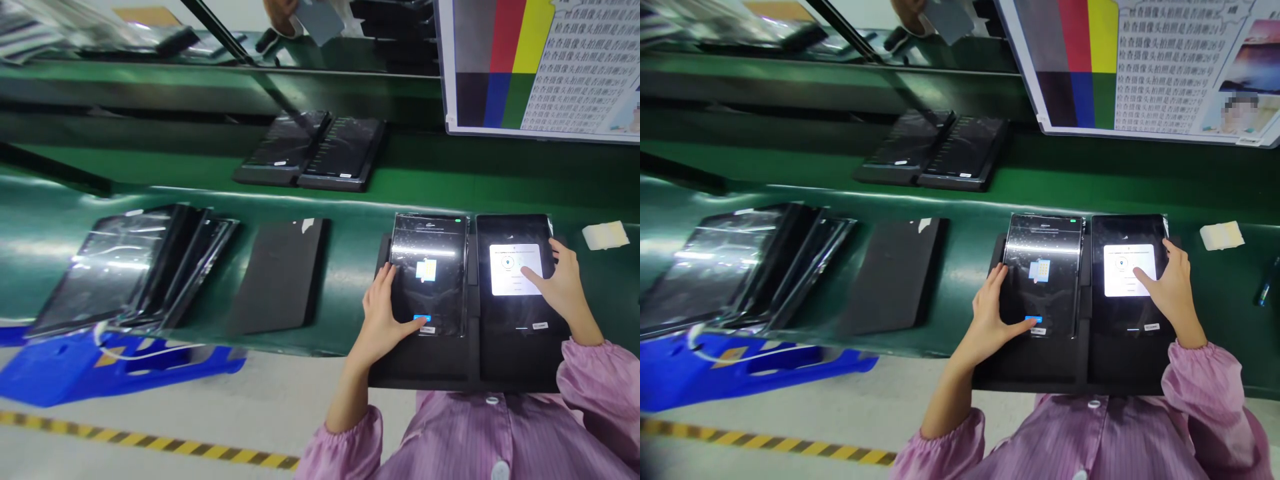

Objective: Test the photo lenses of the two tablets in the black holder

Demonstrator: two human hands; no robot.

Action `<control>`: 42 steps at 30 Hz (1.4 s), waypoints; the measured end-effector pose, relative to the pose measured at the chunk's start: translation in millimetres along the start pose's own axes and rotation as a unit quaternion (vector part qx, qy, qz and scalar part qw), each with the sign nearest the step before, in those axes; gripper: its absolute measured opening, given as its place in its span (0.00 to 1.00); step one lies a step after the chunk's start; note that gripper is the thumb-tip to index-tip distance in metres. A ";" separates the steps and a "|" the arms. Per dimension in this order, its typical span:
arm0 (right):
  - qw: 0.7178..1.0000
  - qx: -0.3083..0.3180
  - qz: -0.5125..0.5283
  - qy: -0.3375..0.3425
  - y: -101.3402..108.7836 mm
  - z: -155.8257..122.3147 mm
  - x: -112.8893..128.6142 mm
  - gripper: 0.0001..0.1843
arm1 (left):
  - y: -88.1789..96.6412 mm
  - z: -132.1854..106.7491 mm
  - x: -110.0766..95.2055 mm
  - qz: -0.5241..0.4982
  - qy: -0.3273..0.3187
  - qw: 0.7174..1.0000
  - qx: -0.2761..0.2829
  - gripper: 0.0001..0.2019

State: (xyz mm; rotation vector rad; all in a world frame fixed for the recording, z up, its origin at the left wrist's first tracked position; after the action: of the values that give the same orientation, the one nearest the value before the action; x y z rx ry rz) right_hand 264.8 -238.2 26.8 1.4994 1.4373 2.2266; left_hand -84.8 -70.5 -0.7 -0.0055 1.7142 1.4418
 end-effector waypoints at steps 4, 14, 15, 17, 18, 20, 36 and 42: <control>1.000 -0.009 0.000 -0.001 -2.2 0.6 1.1 0.52 | -0.3 0.8 -1.9 0.009 0.008 1.000 0.002 0.58; 1.000 0.016 0.005 0.007 -2.1 -2.5 -4.9 0.57 | 8.4 -1.2 -0.4 -0.046 0.001 0.999 0.017 0.50; 0.999 0.040 0.011 0.005 1.3 -5.3 -6.5 0.58 | 7.9 -1.3 -0.4 -0.046 0.001 0.999 0.015 0.50; 0.996 0.085 0.016 0.012 8.3 -13.4 -9.7 0.61 | 7.1 -1.6 -0.2 -0.047 -0.001 0.999 0.012 0.50; 0.995 0.101 0.013 0.023 11.3 -18.3 -10.9 0.62 | 6.8 -1.8 -0.1 -0.048 -0.001 0.999 0.012 0.50; 0.992 0.119 -0.006 0.048 14.6 -28.7 -12.5 0.62 | 6.5 -1.8 0.1 -0.050 0.000 0.999 0.012 0.49; 0.966 0.040 0.204 -0.155 16.1 3.8 -16.6 0.58 | 1.4 0.4 1.4 -0.055 -0.002 0.998 -0.018 0.45; 0.921 0.056 0.322 -0.210 29.1 33.3 -15.4 0.38 | -7.7 3.0 1.7 -0.036 -0.010 0.996 -0.079 0.43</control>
State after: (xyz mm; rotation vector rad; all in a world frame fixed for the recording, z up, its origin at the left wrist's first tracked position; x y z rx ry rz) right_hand 309.6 -241.1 40.2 2.5927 1.0454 1.9019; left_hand -80.1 -69.8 -7.7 -0.1375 1.5648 1.5157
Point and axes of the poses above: each hand's wrist, its own z-axis towards the middle knuckle, its own y-axis out of the back of the hand, x = y × z, the point moved 2 cm from there along z, towards the middle knuckle, and after that the axes turned 4 degrees about -x, right-handed, at the moved point
